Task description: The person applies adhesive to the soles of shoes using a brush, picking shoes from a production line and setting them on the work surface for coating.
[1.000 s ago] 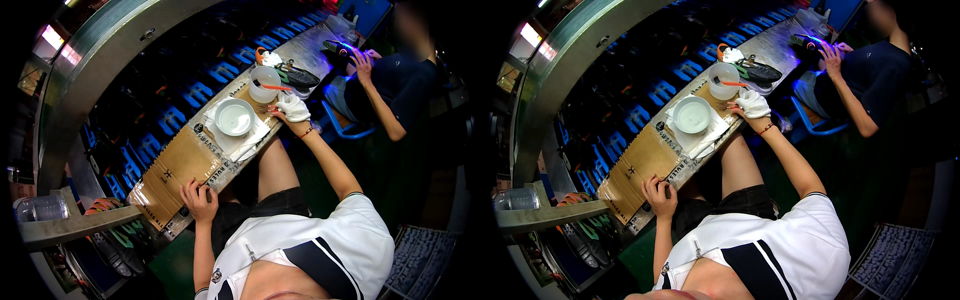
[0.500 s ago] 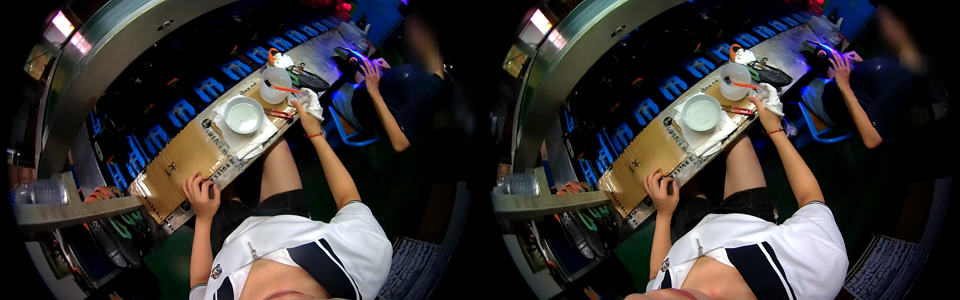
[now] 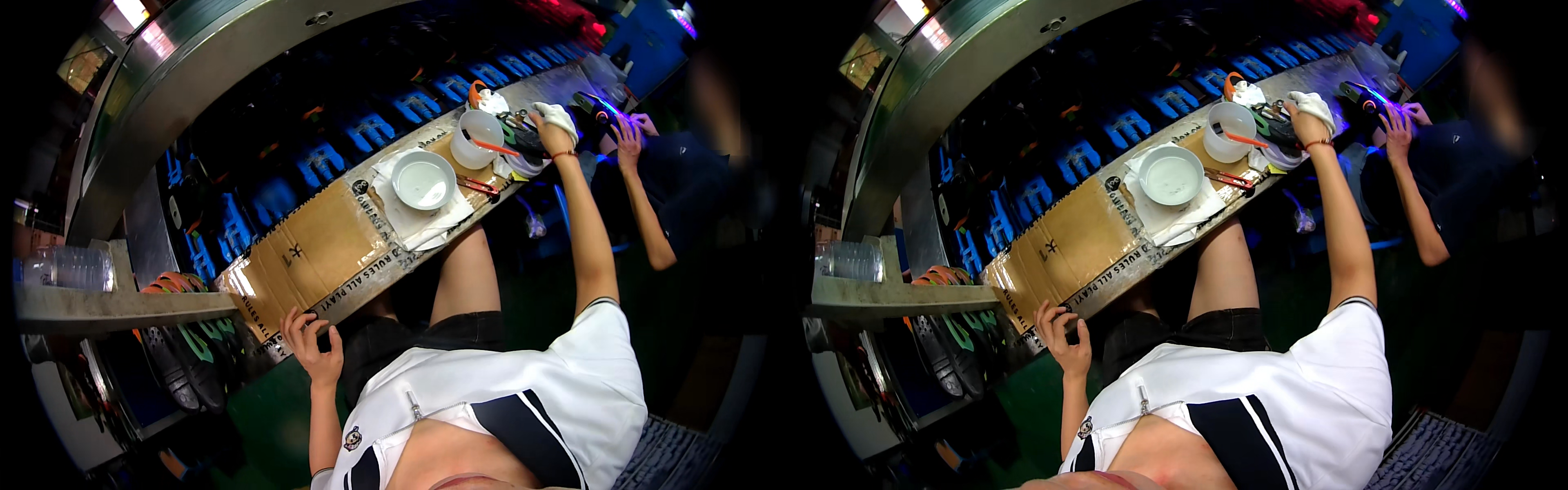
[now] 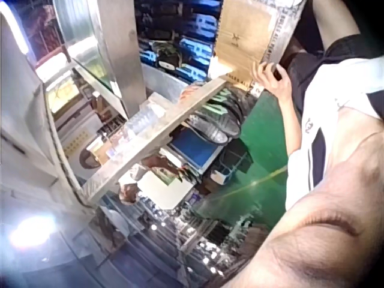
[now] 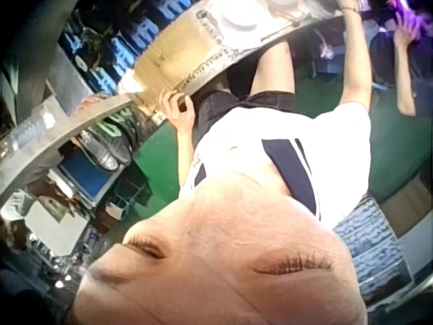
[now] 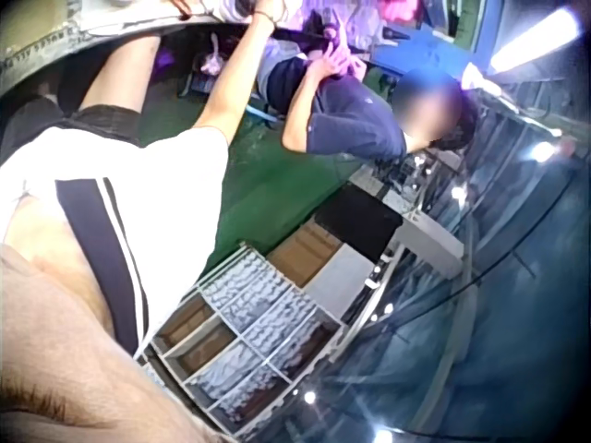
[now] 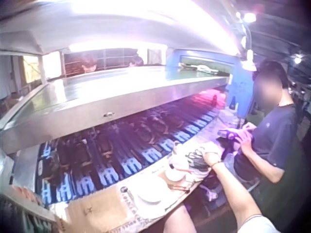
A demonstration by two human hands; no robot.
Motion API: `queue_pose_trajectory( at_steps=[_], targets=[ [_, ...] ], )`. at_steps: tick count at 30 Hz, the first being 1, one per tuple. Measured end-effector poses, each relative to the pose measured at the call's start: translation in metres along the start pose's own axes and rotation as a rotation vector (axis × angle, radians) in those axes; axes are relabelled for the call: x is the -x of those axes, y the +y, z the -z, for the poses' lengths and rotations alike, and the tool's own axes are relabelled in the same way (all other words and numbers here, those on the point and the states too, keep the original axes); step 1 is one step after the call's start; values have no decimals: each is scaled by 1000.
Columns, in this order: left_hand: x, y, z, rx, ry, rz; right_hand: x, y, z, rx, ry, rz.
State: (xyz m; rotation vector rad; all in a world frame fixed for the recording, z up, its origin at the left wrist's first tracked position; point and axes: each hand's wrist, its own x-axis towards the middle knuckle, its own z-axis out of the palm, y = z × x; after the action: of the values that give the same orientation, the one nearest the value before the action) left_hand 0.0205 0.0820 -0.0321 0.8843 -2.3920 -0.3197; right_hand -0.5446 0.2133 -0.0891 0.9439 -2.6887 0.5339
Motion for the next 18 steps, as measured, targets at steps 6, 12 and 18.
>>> queue_pose_trajectory(
  at_steps=[6,12,18],
  targets=[
    [21,-2,18,-50,54,85,-46,17,-32,-93,-402,163],
    [40,-18,31,102,173,230,-55,115,-35,-110,-117,280],
    [111,-41,67,526,645,787,-37,12,70,-566,-178,156]
  ],
)
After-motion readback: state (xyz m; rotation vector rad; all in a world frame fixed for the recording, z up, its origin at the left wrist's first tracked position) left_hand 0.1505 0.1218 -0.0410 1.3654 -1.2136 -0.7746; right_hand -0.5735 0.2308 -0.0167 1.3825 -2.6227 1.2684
